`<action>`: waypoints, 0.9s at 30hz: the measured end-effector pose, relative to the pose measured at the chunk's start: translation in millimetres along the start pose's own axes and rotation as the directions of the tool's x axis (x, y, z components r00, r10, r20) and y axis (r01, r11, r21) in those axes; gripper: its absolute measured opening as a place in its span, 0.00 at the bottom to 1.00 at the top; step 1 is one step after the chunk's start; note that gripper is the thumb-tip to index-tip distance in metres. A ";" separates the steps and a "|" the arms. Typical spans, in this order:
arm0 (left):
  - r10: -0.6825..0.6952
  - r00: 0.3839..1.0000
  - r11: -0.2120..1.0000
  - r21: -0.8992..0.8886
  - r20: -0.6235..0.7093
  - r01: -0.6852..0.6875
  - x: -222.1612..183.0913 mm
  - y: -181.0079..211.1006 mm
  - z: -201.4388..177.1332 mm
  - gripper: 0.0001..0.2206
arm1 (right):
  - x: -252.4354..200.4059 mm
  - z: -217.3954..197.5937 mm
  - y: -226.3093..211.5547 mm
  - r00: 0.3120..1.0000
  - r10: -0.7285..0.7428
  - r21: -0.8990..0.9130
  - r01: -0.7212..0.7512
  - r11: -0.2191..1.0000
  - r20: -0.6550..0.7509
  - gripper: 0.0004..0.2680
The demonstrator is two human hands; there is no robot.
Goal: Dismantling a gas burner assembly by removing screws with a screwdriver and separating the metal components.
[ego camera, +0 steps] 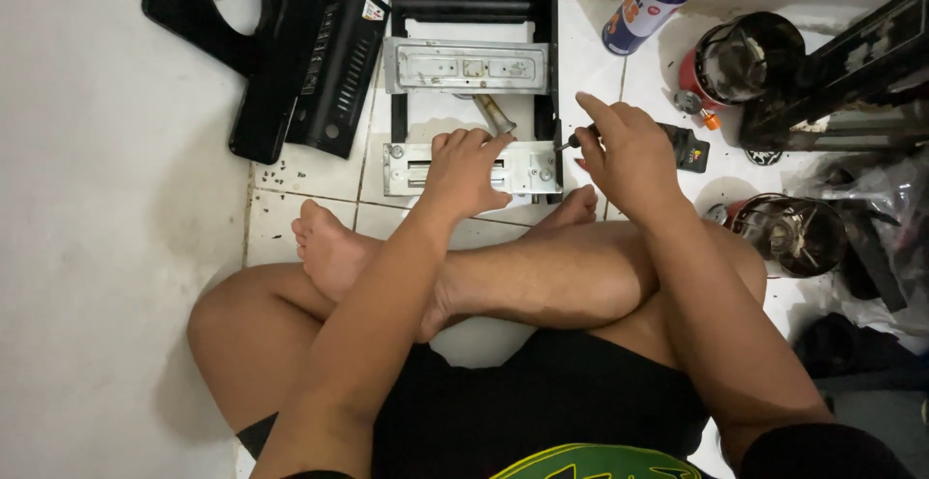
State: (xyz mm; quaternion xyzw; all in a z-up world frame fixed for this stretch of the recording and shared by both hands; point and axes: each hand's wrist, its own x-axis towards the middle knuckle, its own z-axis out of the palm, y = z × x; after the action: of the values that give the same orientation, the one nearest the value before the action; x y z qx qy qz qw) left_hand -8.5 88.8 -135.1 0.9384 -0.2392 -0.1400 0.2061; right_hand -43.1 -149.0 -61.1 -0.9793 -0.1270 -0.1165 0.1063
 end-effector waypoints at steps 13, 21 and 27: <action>0.008 1.000 1.000 0.005 -0.010 -0.008 0.1 -3.6 4.8 0.38 | -4.2 13.2 10.9 0.956 -0.040 0.245 0.114 0.963 -0.290 0.11; 0.012 1.000 1.000 -0.003 -0.010 -0.012 -2.7 0.0 1.6 0.39 | -4.8 12.3 -9.2 0.947 -0.064 0.285 0.158 0.945 -0.315 0.14; -0.005 1.000 1.000 -0.007 0.017 0.005 -4.7 2.7 -3.5 0.38 | -3.7 -2.4 -8.9 0.949 -0.065 0.325 0.169 0.931 -0.308 0.16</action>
State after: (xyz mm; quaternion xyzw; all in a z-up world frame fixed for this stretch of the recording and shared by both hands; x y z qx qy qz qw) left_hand -12.2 90.2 -130.0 0.9370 -0.2382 -0.1495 0.2071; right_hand -49.6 -142.0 -58.2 -0.9077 -0.1871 -0.2415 0.2875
